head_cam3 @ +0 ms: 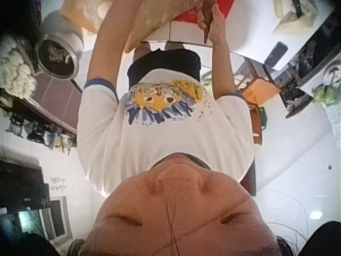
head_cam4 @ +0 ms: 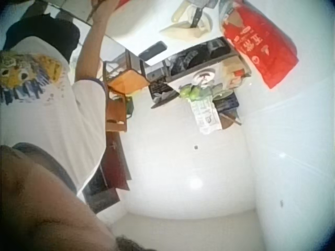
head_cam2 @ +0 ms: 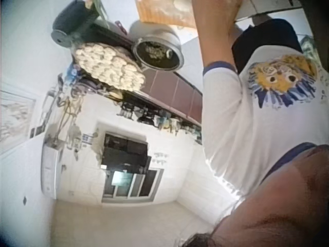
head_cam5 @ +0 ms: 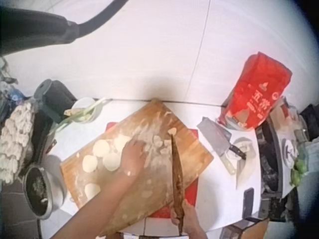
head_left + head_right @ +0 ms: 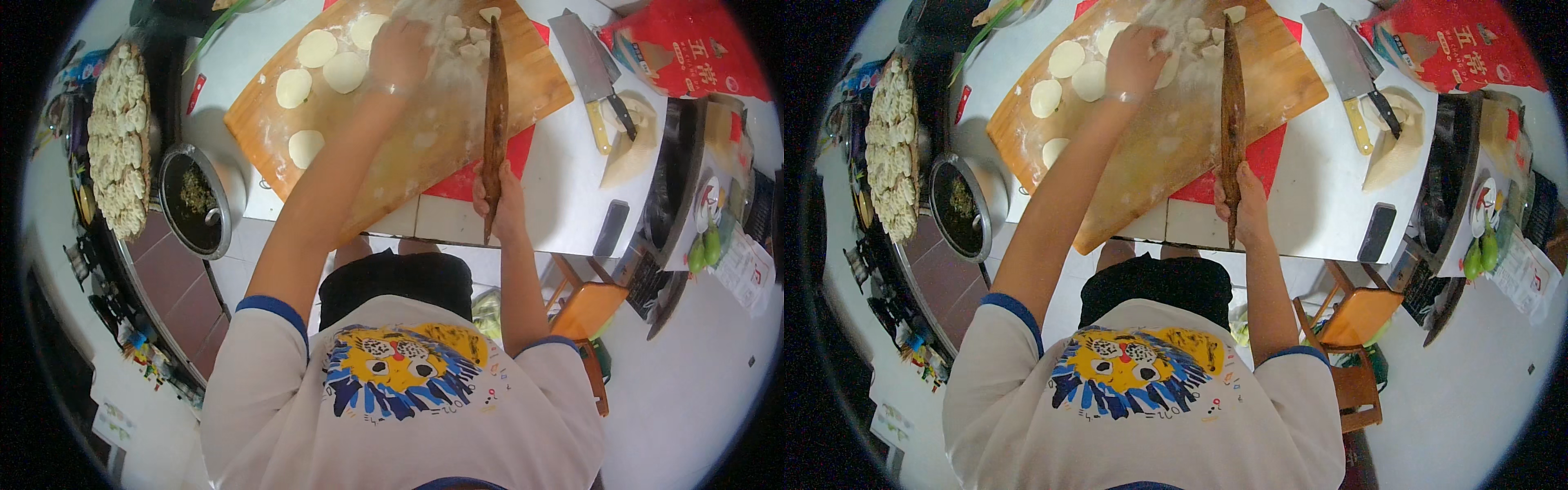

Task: The person uses a wooden rolling pin to flatten small balls of dough into thin, round discs on a floured wooden board. They repeatedly roll, rotate, and reposition the dough pieces to achieve a uniform shape. A tray of prepared dumplings and a bowl of filling are visible nearby.

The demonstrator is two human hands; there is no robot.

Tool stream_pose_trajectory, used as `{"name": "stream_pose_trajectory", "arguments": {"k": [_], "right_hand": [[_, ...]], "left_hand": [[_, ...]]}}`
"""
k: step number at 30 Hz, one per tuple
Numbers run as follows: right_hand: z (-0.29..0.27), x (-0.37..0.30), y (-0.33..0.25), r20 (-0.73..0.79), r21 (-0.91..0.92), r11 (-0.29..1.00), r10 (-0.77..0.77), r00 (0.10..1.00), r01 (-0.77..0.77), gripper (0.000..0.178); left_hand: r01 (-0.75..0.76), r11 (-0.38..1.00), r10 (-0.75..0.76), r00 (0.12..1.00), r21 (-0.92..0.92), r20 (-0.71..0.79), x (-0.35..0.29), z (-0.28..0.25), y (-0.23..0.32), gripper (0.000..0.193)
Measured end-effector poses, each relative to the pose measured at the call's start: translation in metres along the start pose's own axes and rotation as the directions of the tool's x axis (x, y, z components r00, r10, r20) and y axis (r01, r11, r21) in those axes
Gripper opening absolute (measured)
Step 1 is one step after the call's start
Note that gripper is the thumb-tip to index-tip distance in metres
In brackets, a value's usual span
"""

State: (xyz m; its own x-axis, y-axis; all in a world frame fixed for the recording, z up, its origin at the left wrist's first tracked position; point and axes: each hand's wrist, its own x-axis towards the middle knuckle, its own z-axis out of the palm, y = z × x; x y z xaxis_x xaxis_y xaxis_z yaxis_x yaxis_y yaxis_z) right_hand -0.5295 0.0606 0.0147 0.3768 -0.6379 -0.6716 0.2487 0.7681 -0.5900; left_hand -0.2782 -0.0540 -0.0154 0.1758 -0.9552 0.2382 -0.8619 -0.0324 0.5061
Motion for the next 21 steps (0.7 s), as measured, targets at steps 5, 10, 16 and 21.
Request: {"name": "stream_pose_trajectory", "arguments": {"k": [5, 10, 16, 21], "right_hand": [[0.004, 0.003, 0.014, 0.027, -0.042, 0.999, -0.003, 1.0, 0.004, 0.046], [0.015, 0.005, 0.025, 0.073, -0.103, 0.992, 0.075, 0.995, -0.067, 0.042], [0.015, 0.006, 0.031, 0.059, -0.386, 0.918, -0.073, 0.996, 0.09, 0.034], [0.01, 0.016, 0.032, 0.185, -0.881, 0.335, -0.408, 0.894, 0.335, 0.021]], "left_hand": [[0.1, 0.994, -0.109, 0.961, 0.051, 0.252, -0.14, -0.053, 0.003, 0.028], [0.177, 0.983, -0.176, 0.885, 0.039, 0.432, -0.199, -0.068, 0.005, 0.041], [0.193, 0.971, -0.21, 0.971, 0.143, 0.115, -0.178, -0.024, 0.03, 0.069], [0.149, 0.977, -0.173, 0.972, 0.154, 0.158, -0.177, -0.004, 0.014, 0.076]]}}
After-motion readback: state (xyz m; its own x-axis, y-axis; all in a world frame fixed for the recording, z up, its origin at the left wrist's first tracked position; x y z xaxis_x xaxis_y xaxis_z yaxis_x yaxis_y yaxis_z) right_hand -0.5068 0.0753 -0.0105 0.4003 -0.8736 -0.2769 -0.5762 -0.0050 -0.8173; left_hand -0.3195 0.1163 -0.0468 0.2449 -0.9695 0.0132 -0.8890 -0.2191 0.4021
